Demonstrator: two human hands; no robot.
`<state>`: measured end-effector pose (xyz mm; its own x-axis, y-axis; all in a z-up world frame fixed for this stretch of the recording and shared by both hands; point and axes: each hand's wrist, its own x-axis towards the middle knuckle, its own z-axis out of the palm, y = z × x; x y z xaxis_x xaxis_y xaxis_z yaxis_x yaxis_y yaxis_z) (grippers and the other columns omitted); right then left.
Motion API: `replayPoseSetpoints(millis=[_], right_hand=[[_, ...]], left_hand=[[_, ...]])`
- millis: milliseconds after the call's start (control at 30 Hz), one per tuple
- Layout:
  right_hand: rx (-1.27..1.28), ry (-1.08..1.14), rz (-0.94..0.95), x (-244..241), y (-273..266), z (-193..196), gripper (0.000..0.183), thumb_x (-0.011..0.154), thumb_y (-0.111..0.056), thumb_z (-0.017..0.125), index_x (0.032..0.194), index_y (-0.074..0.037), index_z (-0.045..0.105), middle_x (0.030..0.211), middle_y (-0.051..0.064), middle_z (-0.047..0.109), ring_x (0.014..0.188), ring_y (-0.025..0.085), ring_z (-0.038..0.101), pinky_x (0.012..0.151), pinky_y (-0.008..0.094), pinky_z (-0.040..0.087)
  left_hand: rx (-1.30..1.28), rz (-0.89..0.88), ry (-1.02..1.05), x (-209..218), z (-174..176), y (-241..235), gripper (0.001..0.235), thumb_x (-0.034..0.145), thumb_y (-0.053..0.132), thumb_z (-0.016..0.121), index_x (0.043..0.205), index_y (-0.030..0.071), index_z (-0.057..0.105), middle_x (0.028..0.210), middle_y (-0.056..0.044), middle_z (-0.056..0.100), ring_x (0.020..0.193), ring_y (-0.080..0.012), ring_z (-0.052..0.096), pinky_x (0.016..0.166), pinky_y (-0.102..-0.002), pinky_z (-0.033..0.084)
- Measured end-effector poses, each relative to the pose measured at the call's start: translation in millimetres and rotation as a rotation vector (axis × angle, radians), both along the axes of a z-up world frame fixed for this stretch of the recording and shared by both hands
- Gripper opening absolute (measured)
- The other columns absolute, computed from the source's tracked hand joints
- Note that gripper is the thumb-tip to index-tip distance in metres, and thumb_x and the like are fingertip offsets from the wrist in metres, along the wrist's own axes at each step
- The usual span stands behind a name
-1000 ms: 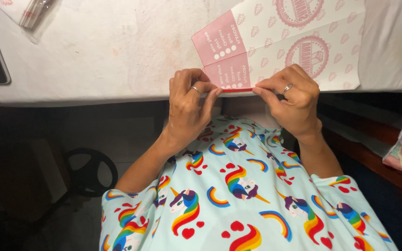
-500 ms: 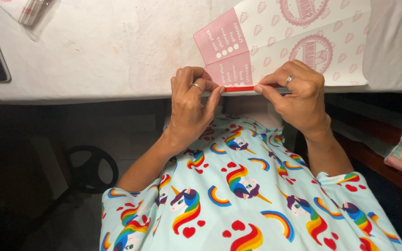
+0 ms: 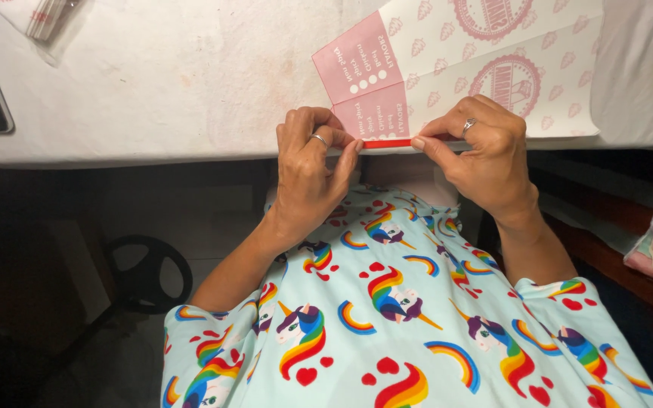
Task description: Folding flat paper templates into bags and stacking them on a table.
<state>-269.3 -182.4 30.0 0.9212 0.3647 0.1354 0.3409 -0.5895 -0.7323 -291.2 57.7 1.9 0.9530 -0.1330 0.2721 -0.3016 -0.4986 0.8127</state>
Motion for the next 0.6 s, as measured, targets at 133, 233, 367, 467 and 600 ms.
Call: replayPoseSetpoints(millis=[133,233,367,467,600], right_hand=[[0.009,0.015,-0.001,1,0,1,0.010,0.090,0.006,0.087,0.090,0.001,0.078,0.073,0.012,0.061,0.069,0.027,0.060,0.063,0.035,0.053],[0.008,0.024,0.004,3,1,2,0.010,0.089,0.005,0.088,0.089,0.001,0.078,0.073,0.013,0.062,0.068,0.027,0.061,0.062,0.034,0.052],[-0.010,-0.011,-0.001,0,1,-1,0.012,0.089,0.005,0.089,0.090,0.001,0.078,0.072,0.011,0.062,0.069,0.028,0.062,0.063,0.034,0.055],[-0.082,-0.086,0.003,-3,-2,-3,0.014,0.090,-0.002,0.090,0.090,-0.003,0.077,0.076,0.008,0.062,0.074,0.028,0.064,0.065,0.037,0.056],[-0.274,-0.204,0.008,-13,-8,3,0.014,0.097,-0.010,0.087,0.094,-0.005,0.074,0.082,0.007,0.060,0.082,0.030,0.063,0.074,0.040,0.054]], left_hand=[[0.002,-0.009,0.002,1,2,-1,0.016,0.093,0.005,0.073,0.080,0.004,0.064,0.098,-0.007,0.050,0.089,-0.0248,0.051,0.077,-0.036,0.035],[0.045,-0.003,-0.101,0,-1,-4,0.011,0.091,-0.001,0.073,0.093,0.005,0.064,0.107,-0.010,0.052,0.095,-0.0278,0.053,0.080,-0.038,0.037],[0.152,-0.090,-0.386,-16,-33,-24,0.025,0.102,0.006,0.059,0.121,0.011,0.075,0.120,-0.014,0.067,0.109,-0.0350,0.061,0.096,-0.043,0.047],[0.297,-0.113,-0.629,-19,-34,-41,0.003,0.085,-0.007,0.077,0.088,-0.006,0.078,0.097,-0.019,0.072,0.082,-0.0300,0.067,0.078,-0.039,0.057],[0.552,-0.189,-0.616,-25,-5,-36,0.025,0.092,-0.008,0.059,0.113,-0.015,0.070,0.104,-0.029,0.068,0.094,-0.0384,0.067,0.086,-0.047,0.058]])
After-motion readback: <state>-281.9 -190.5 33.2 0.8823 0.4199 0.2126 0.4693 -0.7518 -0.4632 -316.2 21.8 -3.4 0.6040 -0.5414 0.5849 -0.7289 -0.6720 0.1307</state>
